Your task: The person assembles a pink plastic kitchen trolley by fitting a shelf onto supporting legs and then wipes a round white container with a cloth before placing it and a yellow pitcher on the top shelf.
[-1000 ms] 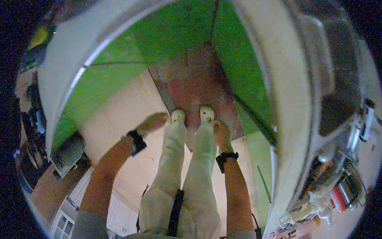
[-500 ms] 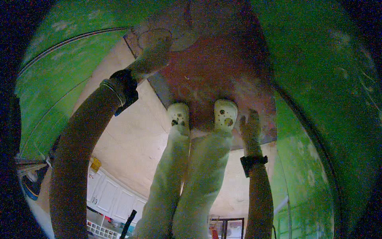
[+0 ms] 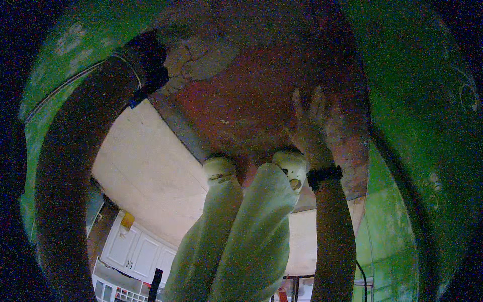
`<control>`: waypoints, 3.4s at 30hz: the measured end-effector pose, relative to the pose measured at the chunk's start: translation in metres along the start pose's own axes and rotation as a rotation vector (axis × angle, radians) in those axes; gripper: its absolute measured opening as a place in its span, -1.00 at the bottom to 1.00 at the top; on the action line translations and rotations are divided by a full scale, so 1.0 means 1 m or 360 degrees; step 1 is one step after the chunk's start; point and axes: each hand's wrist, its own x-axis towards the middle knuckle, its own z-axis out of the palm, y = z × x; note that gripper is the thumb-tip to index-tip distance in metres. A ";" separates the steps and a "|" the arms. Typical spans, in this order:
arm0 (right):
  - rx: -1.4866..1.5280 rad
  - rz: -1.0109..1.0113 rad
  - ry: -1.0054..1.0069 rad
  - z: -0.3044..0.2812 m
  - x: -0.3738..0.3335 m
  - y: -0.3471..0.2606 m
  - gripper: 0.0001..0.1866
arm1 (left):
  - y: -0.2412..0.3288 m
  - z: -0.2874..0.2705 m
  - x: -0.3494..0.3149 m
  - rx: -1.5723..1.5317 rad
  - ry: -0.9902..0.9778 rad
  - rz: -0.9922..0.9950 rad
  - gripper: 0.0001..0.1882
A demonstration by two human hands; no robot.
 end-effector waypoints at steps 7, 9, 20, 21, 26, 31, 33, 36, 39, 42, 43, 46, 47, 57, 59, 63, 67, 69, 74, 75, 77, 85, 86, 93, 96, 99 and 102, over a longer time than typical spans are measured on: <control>-0.0038 -0.0005 -0.0085 0.011 0.009 -0.017 -0.07 | 0.007 0.017 0.027 -0.0065 0.0029 -0.0035 -0.67; 0.0048 0.0006 -0.0132 0.016 0.010 -0.014 -0.06 | 0.011 0.023 0.032 -0.0091 0.0041 -0.0037 -0.68; -0.0087 -0.0106 0.0337 0.030 0.001 -0.020 -0.23 | 0.056 0.026 -0.039 -0.0388 0.0147 -0.0089 -0.71; -0.0224 -0.0058 0.0422 0.029 -0.008 -0.014 -0.31 | 0.065 0.043 -0.063 -0.0518 0.0133 -0.0134 -0.71; 0.0401 0.0270 0.0103 0.036 -0.090 -0.006 -0.71 | 0.117 0.061 -0.197 -0.0995 -0.0137 -0.0615 -0.71; 0.0692 0.0253 0.0247 0.004 -0.157 -0.027 -0.82 | 0.112 0.094 -0.323 -0.0753 -0.0481 -0.0829 -0.66; 0.0634 0.0257 0.0155 -0.020 -0.171 -0.024 -0.84 | 0.129 0.077 -0.333 -0.0997 -0.0678 -0.1073 -0.67; 0.0496 0.0218 0.0098 -0.051 -0.186 -0.020 -0.80 | 0.160 0.043 -0.336 -0.0954 -0.0521 -0.0697 -0.73; 0.0398 0.0001 0.0454 -0.086 -0.212 -0.011 -0.74 | 0.226 -0.057 -0.314 -0.1816 -0.0780 -0.1091 -0.75; 0.0438 0.0144 0.0224 -0.181 -0.206 -0.077 -0.76 | 0.188 -0.031 -0.351 -0.1455 -0.0094 -0.0072 -0.77; 0.0477 0.0253 0.0130 -0.206 -0.222 -0.080 -0.77 | 0.220 -0.087 -0.340 -0.1479 -0.0281 -0.0147 -0.76; 0.0614 0.0120 0.0526 -0.256 -0.265 -0.067 -0.80 | 0.304 -0.219 -0.343 -0.1891 -0.0502 -0.0136 -0.81; 0.0731 0.0122 0.0522 -0.284 -0.280 -0.076 -0.83 | 0.308 -0.239 -0.348 -0.1839 -0.0484 -0.0042 -0.81; 0.1132 0.0736 0.1115 -0.335 -0.476 -0.078 -0.79 | 0.346 -0.306 -0.425 -0.0688 0.0012 0.0720 -0.92; 0.1227 0.0967 0.1176 -0.315 -0.507 -0.051 -0.79 | 0.369 -0.291 -0.415 -0.0679 -0.0104 0.0525 -0.94; 0.1311 0.1248 0.1413 -0.284 -0.572 -0.023 -0.78 | 0.426 -0.276 -0.405 -0.0595 -0.0049 0.0862 -0.96; 0.1305 0.1383 0.1524 -0.259 -0.643 0.017 -0.82 | 0.519 -0.239 -0.391 -0.0339 -0.0056 0.1267 -0.94; 0.1401 0.1459 0.1527 -0.237 -0.676 0.043 -0.82 | 0.596 -0.227 -0.399 -0.0197 -0.0214 0.1405 -0.91; 0.1290 0.1562 0.1680 -0.194 -0.748 0.095 -0.86 | 0.720 -0.128 -0.386 -0.0237 -0.0319 0.1550 -0.89; 0.1324 0.1581 0.1709 -0.193 -0.761 0.105 -0.86 | 0.741 -0.112 -0.383 -0.0181 -0.0340 0.1536 -0.87; 0.1419 0.1578 0.1768 -0.183 -0.781 0.125 -0.86 | 0.771 -0.087 -0.383 -0.0123 -0.0342 0.1565 -0.86; 0.1343 0.1832 0.1572 -0.183 -0.796 0.165 -0.84 | 0.790 -0.037 -0.353 0.0159 -0.0522 0.1788 -0.81; 0.1350 0.1853 0.1572 -0.183 -0.796 0.165 -0.84 | 0.790 -0.042 -0.353 0.0037 -0.0630 0.1745 -0.81; 0.1524 0.1903 0.1820 -0.163 -0.803 0.144 -0.87 | 0.813 -0.106 -0.356 -0.0148 -0.0632 0.1537 -0.79; 0.1476 0.2170 0.1827 -0.140 -0.818 0.130 -0.88 | 0.817 -0.110 -0.356 -0.0297 -0.0548 0.1192 -0.82; 0.1470 0.2366 0.1869 -0.129 -0.837 0.115 -0.86 | 0.832 -0.101 -0.357 -0.0162 -0.0691 0.1295 -0.80; 0.1652 0.2668 0.1736 -0.127 -0.860 0.098 -0.80 | 0.864 -0.080 -0.372 0.0117 -0.0794 0.1487 -0.79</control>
